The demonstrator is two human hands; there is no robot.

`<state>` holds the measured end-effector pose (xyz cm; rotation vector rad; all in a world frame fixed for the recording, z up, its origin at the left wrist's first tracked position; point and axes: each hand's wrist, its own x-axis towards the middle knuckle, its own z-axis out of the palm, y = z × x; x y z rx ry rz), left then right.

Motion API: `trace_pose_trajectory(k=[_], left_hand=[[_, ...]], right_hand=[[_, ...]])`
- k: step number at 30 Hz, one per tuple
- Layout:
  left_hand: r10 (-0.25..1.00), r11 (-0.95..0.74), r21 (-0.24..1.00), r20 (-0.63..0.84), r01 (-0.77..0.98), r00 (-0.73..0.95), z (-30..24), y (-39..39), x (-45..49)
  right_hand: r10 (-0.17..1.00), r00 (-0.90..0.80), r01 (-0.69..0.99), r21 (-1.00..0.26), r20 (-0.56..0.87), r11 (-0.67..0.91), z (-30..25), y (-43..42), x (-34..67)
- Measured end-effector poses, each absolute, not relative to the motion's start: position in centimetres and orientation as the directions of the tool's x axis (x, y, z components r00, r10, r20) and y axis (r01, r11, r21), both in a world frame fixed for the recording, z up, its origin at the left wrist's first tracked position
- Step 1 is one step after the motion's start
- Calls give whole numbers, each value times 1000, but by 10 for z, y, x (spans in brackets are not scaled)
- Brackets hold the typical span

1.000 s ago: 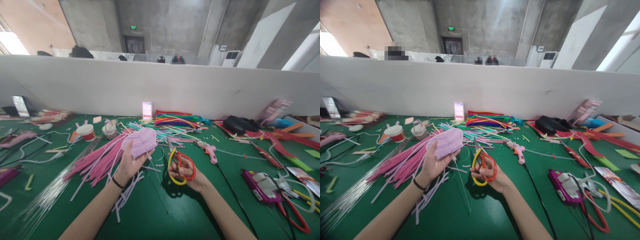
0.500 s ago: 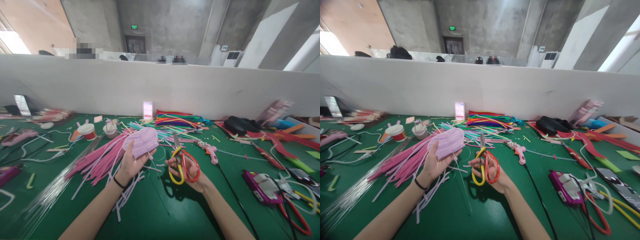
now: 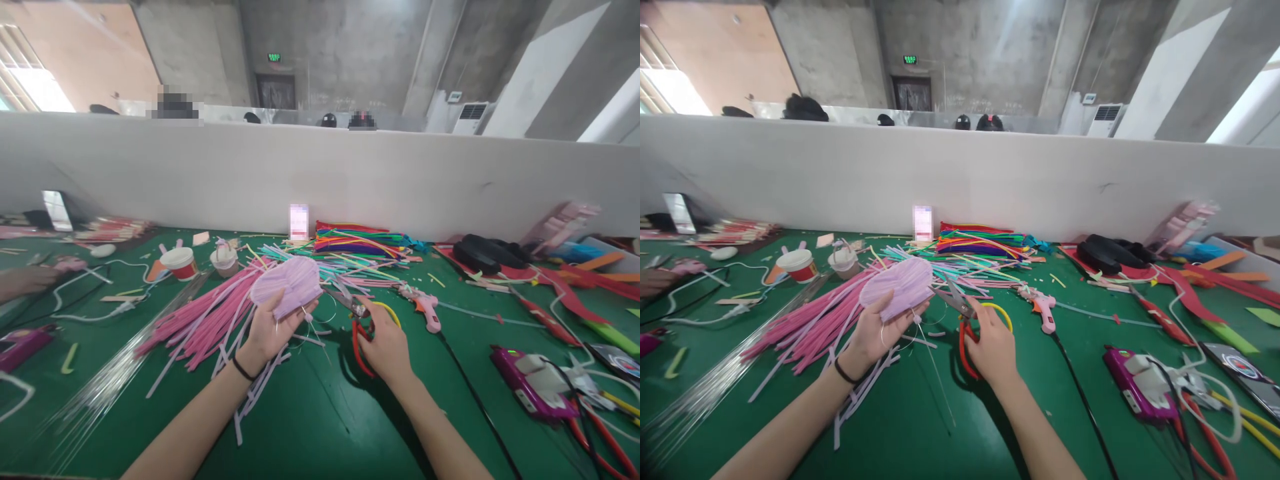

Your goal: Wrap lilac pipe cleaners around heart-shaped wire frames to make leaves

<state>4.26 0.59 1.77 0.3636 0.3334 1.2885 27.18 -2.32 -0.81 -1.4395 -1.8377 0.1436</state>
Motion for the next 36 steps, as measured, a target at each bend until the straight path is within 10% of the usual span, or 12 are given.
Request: trace_pose_trajectory(k=[12,36], left_hand=[[981,187,436,-32,-880,193,21,2,54],[974,218,422,-42,-880,222,19,2,54]], right_hand=[[819,-202,923,-175,537,343,-15,-29,261],[823,-138,958,-136,550,252,-14,-31,259]])
